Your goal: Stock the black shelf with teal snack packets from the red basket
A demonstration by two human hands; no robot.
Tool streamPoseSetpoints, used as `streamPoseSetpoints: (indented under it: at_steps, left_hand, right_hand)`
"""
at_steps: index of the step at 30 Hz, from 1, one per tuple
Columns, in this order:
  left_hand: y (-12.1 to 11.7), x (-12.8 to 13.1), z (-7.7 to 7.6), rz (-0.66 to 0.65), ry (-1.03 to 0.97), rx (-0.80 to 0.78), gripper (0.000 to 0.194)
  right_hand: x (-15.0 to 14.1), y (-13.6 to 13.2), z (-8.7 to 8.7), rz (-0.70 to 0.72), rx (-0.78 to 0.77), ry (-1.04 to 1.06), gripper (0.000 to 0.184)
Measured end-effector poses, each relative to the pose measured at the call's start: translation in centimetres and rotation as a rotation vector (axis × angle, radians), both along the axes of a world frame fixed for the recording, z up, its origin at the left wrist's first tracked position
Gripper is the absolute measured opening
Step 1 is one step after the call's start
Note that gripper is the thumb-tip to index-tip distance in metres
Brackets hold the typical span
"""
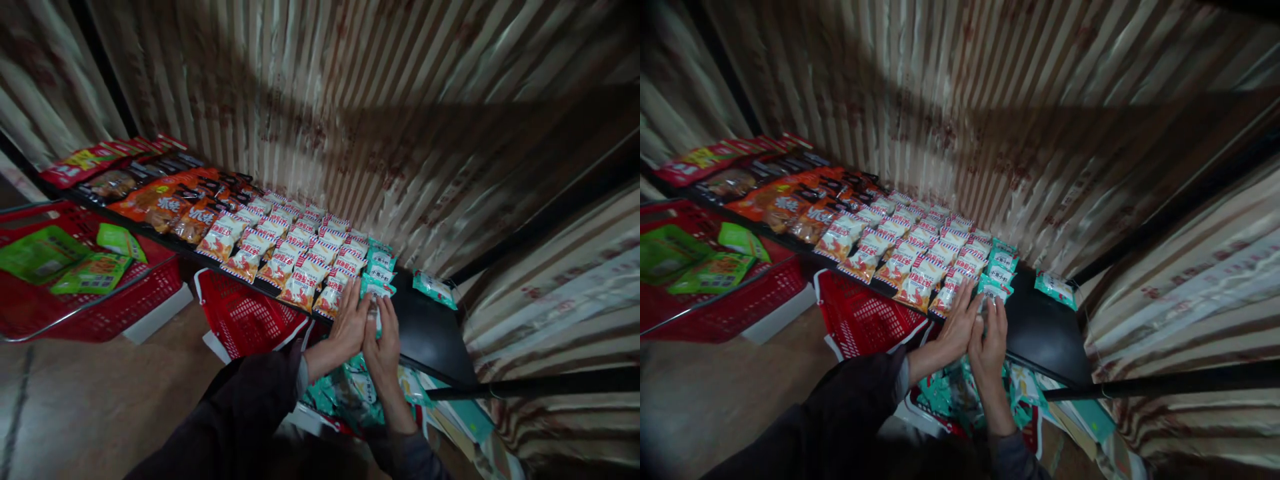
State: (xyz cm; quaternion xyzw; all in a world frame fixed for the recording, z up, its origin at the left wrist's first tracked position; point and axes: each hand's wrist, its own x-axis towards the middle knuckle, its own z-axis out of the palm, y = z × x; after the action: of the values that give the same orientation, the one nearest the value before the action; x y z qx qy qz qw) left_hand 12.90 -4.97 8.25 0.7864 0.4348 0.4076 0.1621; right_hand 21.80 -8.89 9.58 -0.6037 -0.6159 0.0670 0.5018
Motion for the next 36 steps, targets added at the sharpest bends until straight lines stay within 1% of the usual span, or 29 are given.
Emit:
streamPoseSetpoints:
  at_steps: [3,5,7,10,12,14,18,21,25,27,32,36]
  left_hand:
    - [-0.3,-2.5,0.1,0.051,-0.005,-0.013,0.043]
    - [-0.4,-4.7,-0.1,0.112,0.011,-0.048,0.044]
    - [-0.3,-7.1,-0.7,0.203,0.04,-0.094,0.047]
    - [0.2,-10.4,-2.1,0.296,0.082,-0.141,0.048]
    - [0.6,-12.0,-3.4,0.298,0.109,-0.138,0.049]
    - [1.0,-12.9,-4.6,0.277,0.128,-0.118,0.05]
    - [1.6,-13.2,-6.7,0.25,0.168,-0.097,0.052]
    - [1.8,-12.9,-7.4,0.255,0.188,-0.091,0.052]
    - [1.9,-12.5,-7.8,0.221,0.161,-0.064,0.052]
    - [2.0,-12.4,-7.9,0.227,0.147,-0.064,0.052]
    - [2.1,-12.3,-8.0,0.27,0.106,-0.019,0.053]
    - [2.5,-12.3,-7.7,0.284,0.113,0.014,0.052]
  right_hand:
    - [-2.5,0.1,0.6,0.075,-0.015,0.026,0.047]
    - [-4.4,0.5,0.2,0.137,-0.058,0.054,0.048]
    - [-6.5,1.0,-0.6,0.179,-0.095,0.08,0.051]
    - [-9.7,2.3,-1.9,0.211,-0.14,0.076,0.052]
    - [-11.4,3.1,-2.6,0.208,-0.156,0.052,0.054]
    - [-12.6,3.8,-3.0,0.189,-0.176,0.028,0.055]
    - [-13.4,4.4,-3.5,0.15,-0.231,0.02,0.057]
    - [-13.3,4.3,-3.6,0.138,-0.223,0.035,0.055]
    - [-13.1,4.3,-3.5,0.089,-0.182,0.046,0.053]
    - [-13.0,4.4,-3.6,0.075,-0.179,0.049,0.052]
    - [-13.1,4.8,-3.7,0.102,-0.178,0.031,0.053]
    - [-13.0,5.3,-3.8,0.114,-0.17,0.028,0.052]
